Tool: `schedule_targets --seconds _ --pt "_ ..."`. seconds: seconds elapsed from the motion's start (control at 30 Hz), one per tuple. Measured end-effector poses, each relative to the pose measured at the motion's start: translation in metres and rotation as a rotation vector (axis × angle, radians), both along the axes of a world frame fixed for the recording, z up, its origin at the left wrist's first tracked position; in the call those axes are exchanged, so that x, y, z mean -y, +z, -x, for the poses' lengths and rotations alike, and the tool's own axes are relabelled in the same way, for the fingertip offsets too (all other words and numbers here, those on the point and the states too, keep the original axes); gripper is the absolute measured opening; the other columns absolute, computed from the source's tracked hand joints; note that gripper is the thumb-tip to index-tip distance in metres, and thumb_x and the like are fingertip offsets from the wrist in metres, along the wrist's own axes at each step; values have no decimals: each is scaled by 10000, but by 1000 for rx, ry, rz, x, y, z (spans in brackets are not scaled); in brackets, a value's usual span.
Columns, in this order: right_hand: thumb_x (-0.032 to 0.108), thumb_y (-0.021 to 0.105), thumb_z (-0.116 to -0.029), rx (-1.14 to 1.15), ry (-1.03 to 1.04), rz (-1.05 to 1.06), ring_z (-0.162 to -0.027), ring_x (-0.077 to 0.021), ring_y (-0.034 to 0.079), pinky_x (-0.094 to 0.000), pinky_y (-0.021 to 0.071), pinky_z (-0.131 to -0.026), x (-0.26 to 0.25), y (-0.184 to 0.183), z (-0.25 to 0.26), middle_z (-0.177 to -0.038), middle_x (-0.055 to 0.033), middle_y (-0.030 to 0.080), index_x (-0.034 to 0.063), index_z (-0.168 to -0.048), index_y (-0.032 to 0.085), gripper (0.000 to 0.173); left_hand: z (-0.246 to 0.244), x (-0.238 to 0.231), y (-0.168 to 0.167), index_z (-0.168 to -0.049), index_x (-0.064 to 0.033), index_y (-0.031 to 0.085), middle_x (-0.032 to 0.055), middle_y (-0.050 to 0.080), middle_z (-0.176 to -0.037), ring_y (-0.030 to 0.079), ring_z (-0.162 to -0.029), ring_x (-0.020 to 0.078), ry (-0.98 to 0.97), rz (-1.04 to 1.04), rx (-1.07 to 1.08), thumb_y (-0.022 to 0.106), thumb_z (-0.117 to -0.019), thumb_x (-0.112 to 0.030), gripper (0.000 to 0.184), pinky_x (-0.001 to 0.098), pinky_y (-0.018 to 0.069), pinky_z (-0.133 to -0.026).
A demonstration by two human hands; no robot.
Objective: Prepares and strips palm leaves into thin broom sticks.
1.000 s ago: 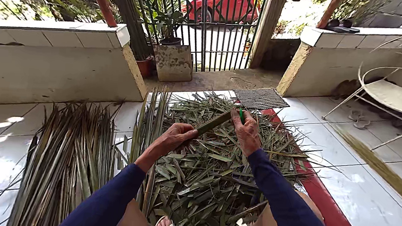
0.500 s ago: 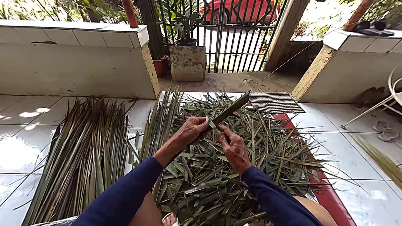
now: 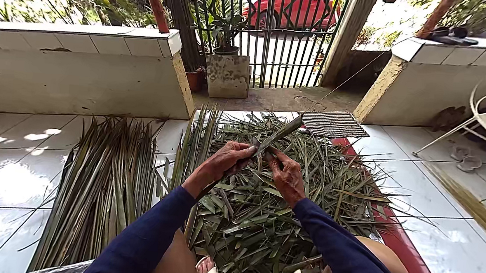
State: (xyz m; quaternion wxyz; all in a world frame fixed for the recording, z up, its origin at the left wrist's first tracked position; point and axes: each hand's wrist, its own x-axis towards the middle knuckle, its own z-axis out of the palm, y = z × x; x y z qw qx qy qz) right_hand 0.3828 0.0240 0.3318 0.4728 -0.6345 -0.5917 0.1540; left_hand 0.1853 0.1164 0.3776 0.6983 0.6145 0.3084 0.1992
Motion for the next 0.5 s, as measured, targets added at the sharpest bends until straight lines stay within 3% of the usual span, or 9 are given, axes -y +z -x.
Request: schedule_targets --seconds 0.23,0.43,0.5 --pt "503 526 -1043 101 -117 33 -1013 -152 709 -478 556 -870 1 1 4 -1152 37 754 335 -1316 714 372 2 1 -1 -1038 -41 675 4 487 -593 391 -399 46 4 -26 -47 501 -1094 -336 347 170 321 -365" --pt "475 529 -1047 159 -205 78 -1049 -239 707 -533 541 -887 3 6 5 -1169 -39 748 231 -1296 730 403 2 9 9 -1023 -39 710 25 542 -591 420 -397 56 48 -174 -164 514 -1092 -320 349 178 330 -362" --pt "461 535 -1049 138 -235 75 -1107 -253 700 -547 533 -934 2 11 -1 -1220 -51 740 195 -1294 730 411 4 11 10 -1027 -43 721 27 564 -605 436 -404 56 33 -208 -176 523 -1089 -320 347 177 334 -362"
